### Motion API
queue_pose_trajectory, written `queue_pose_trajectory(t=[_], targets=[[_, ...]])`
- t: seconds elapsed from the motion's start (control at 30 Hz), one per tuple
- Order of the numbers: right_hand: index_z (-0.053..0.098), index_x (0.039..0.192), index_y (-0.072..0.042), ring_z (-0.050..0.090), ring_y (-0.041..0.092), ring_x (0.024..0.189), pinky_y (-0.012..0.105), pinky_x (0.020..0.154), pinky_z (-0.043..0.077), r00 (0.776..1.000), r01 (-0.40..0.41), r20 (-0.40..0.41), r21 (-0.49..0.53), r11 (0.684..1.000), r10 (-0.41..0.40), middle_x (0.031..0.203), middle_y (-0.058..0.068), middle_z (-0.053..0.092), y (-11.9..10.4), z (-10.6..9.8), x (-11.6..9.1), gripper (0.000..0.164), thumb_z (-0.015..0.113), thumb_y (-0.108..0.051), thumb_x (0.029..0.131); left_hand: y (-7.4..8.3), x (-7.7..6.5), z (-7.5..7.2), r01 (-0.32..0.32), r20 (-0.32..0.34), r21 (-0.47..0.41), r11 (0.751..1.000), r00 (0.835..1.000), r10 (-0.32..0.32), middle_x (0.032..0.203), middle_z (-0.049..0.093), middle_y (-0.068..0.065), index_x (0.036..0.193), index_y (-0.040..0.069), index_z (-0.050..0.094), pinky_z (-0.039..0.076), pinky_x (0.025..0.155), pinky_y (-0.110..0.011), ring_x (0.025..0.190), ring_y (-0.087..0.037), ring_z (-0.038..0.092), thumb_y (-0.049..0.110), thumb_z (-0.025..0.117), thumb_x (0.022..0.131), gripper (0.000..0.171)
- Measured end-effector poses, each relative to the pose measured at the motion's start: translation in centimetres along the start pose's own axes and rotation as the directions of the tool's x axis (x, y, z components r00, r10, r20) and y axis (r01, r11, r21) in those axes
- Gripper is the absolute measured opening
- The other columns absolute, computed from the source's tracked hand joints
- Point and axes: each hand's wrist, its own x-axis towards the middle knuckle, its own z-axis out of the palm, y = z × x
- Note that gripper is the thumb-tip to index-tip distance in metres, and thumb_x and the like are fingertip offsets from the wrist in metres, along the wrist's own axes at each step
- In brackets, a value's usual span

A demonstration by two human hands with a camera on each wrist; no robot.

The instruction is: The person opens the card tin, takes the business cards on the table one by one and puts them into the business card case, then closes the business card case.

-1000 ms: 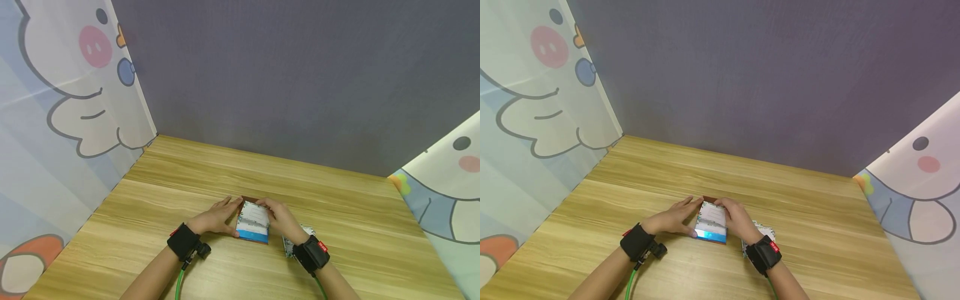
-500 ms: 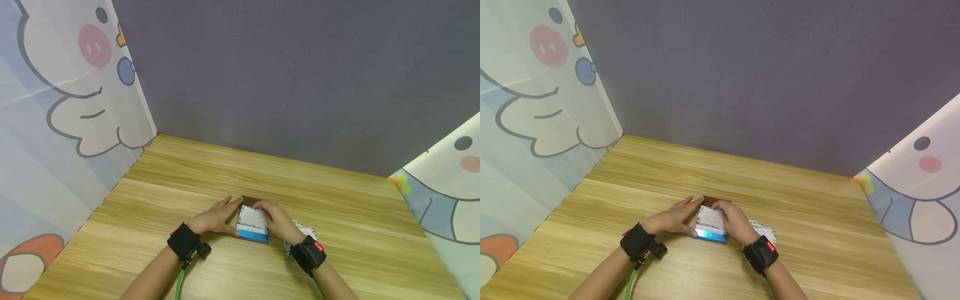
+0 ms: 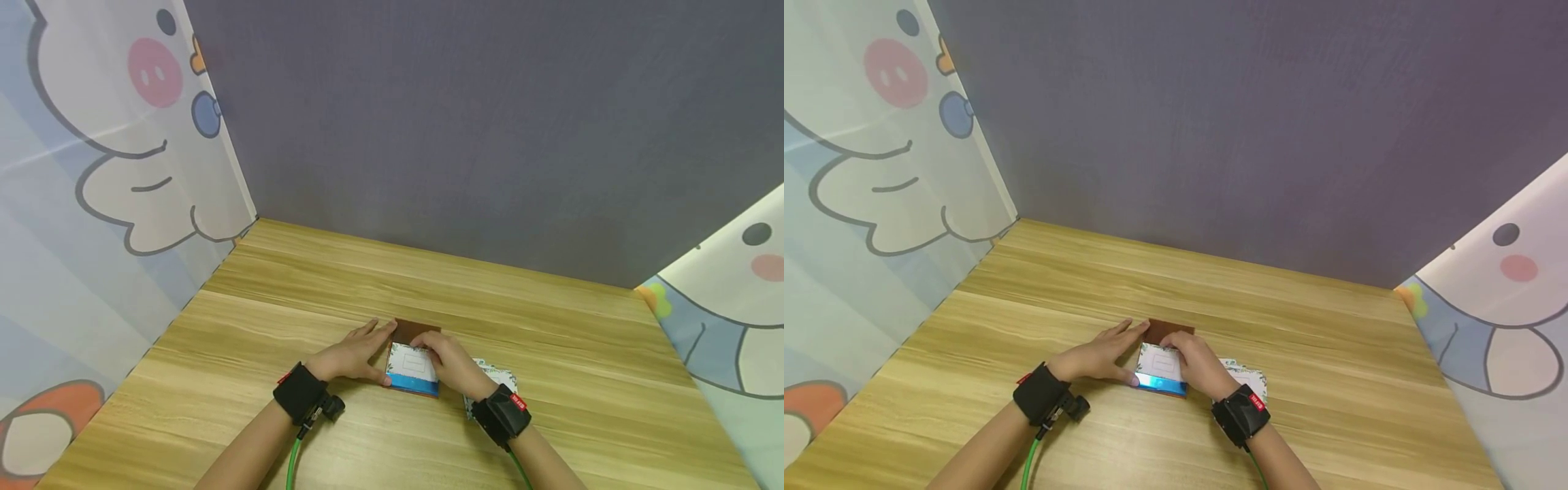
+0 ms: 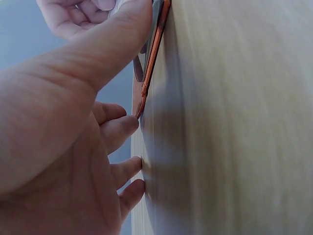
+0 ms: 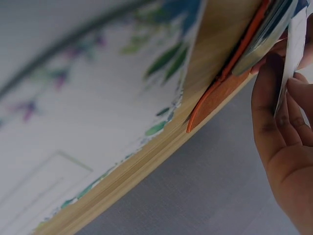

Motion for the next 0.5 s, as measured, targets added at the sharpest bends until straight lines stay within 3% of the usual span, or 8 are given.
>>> queue_pose_trajectory(t=[0.5], targets=[[0.062,0.106,-0.008,0.059,0.018,0.096,0.031,0.079,0.051,0.997,0.026,0.073,-0.014,1.000,-0.025,0.103,0.004,0.059,-0.23,-0.09,-0.34,0.036,0.053,0.016,0.080,0.02,-0.04,-0.08,-0.001,0.006,-0.010,1.000,1.000,0.001,0.152,0.021,-0.009,0.148,0.012,0.010,0.012,0.110,-0.056,0.142,-0.033,0.002,0.046,0.069,0.076,0.100]])
